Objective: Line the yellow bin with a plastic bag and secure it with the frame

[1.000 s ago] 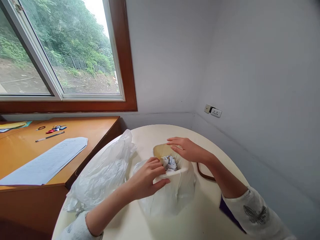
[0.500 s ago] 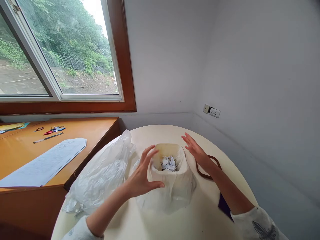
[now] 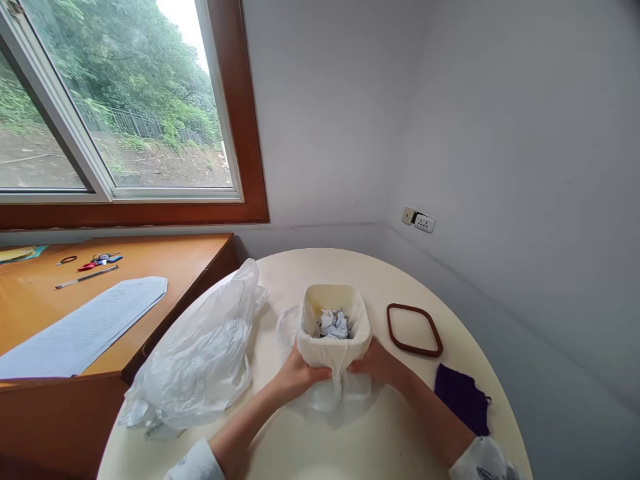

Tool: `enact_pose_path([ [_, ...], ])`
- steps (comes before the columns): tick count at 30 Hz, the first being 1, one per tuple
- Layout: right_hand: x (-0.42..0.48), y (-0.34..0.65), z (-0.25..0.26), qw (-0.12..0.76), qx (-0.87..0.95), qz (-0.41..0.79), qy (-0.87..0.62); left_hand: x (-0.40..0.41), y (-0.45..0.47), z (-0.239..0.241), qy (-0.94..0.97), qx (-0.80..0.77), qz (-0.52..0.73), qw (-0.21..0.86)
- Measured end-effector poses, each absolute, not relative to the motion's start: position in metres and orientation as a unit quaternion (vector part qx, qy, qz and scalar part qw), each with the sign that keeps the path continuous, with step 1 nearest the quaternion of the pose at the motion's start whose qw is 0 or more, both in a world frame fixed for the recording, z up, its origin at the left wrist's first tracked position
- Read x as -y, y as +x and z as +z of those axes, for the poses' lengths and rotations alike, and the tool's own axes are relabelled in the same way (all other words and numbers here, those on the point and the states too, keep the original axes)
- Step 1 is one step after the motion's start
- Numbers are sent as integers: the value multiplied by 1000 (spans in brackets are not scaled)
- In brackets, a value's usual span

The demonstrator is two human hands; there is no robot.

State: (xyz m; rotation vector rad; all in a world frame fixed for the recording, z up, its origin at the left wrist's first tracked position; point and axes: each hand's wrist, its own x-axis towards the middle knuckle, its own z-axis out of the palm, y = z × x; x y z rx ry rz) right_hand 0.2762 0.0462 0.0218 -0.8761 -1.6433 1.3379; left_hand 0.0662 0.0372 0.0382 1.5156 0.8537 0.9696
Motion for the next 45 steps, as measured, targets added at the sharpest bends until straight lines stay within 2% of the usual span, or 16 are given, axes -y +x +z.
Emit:
enact_pose_path([
  [4,-52,271,23,420,664,516,-340,-46,72,35,660,-355,394,532],
  [9,-60,297,45,371,696,519,-329,-50,60,38,687,-359,382,503],
  [13,-58,344,62,404,667,470,-414,-45,33,49,683,-393,444,426],
  [15,-53,364,63,363,665,386,-526,-43,22,58,657,-407,494,398],
  [17,-48,375,59,284,668,294,-622,-43,16,70,617,-430,542,375],
  [20,-40,378,50,166,695,216,-665,-44,16,87,586,-465,573,336],
  [22,-38,374,46,134,713,194,-661,-44,19,98,592,-469,574,317],
  [29,-47,369,74,180,705,173,-664,-44,28,120,612,-447,568,321],
  [34,-45,355,120,368,701,132,-597,-52,30,132,588,-433,591,342],
  [37,-37,333,142,426,745,76,-508,-57,36,141,557,-401,606,402],
  [41,-25,301,158,389,834,14,-392,-58,48,153,500,-346,604,515],
  [45,-17,279,162,327,884,-15,-333,-53,55,159,488,-337,595,542],
])
